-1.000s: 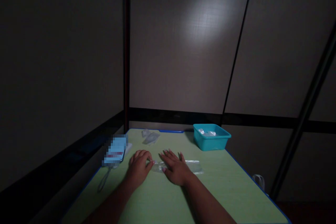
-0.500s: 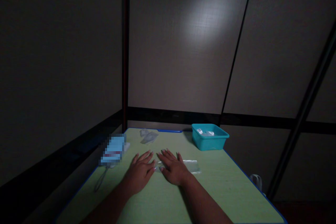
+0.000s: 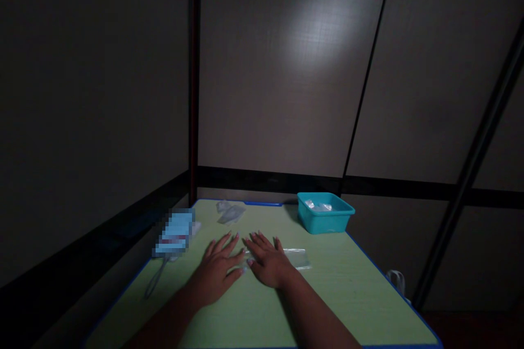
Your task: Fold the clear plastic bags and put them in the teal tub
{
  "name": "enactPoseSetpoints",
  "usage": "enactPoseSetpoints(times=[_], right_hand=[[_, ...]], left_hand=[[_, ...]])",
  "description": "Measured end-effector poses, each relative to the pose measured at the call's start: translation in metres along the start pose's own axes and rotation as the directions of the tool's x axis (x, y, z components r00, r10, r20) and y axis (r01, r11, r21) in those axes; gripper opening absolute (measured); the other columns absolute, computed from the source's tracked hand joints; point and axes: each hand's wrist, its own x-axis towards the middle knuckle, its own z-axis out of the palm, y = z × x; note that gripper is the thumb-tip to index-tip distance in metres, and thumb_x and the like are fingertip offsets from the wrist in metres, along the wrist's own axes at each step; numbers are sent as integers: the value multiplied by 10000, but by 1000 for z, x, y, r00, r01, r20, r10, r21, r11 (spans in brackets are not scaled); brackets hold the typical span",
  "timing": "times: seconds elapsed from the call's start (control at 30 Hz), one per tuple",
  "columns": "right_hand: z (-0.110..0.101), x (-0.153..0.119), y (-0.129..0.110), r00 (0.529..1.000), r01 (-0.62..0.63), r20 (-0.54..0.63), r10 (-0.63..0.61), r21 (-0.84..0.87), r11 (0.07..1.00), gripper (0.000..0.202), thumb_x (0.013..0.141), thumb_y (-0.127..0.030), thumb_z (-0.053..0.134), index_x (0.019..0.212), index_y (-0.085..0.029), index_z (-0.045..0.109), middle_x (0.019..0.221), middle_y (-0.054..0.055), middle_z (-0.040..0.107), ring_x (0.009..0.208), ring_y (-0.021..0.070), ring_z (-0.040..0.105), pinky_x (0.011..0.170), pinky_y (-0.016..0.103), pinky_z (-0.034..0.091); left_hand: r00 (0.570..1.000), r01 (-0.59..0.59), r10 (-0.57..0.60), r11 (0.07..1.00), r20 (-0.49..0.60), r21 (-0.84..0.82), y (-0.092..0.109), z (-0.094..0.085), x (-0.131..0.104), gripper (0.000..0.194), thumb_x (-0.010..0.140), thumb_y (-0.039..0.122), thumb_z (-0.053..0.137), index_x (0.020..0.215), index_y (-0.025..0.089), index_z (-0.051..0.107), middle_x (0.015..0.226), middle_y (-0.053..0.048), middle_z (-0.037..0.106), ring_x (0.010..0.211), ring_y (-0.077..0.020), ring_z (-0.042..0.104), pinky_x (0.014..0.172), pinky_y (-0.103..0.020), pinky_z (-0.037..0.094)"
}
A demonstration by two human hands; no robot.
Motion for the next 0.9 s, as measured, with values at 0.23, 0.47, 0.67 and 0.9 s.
enactPoseSetpoints(times=[0.23,0.47,0.67,0.9], right_hand=[[-3,-1,-3,1000,-14,13,14,12,1000,539,878,-466,294,1380,-366,124,1470,-1,113,1344,183,47,1026,551,24],[-16,-10,-14,997,-9,-74,9,8,1000,464,923,-438,85,1377,-367,148,1464,-38,136,1344,163,39,1037,517,-64],[-11,-12,-15,999,39,-21,-39,1,999,455,917,-463,130,1357,-382,217,1461,-33,138,1345,182,25,1014,557,-77],[-9,-10,-12,1000,5,-30,-5,-22,1000,462,911,-475,158,1356,-373,232,1462,-22,144,1345,192,35,1012,556,-83]], left_hand=[[990,138,-137,990,-45,33,-8,8,1,358,844,355,442,1195,374,511,1394,-2,359,1310,-279,212,1011,-529,205],[968,194,-185,980,-167,36,-12,11,2,461,817,304,480,1271,362,424,1415,-24,322,1312,-283,202,1008,-524,200],[961,229,-218,972,-169,53,-11,11,2,466,808,301,496,1266,358,434,1414,-37,323,1307,-293,205,1000,-525,199],[974,153,-146,988,-175,26,-9,7,2,460,816,273,488,1265,359,436,1407,-23,338,1287,-278,246,1007,-486,239]])
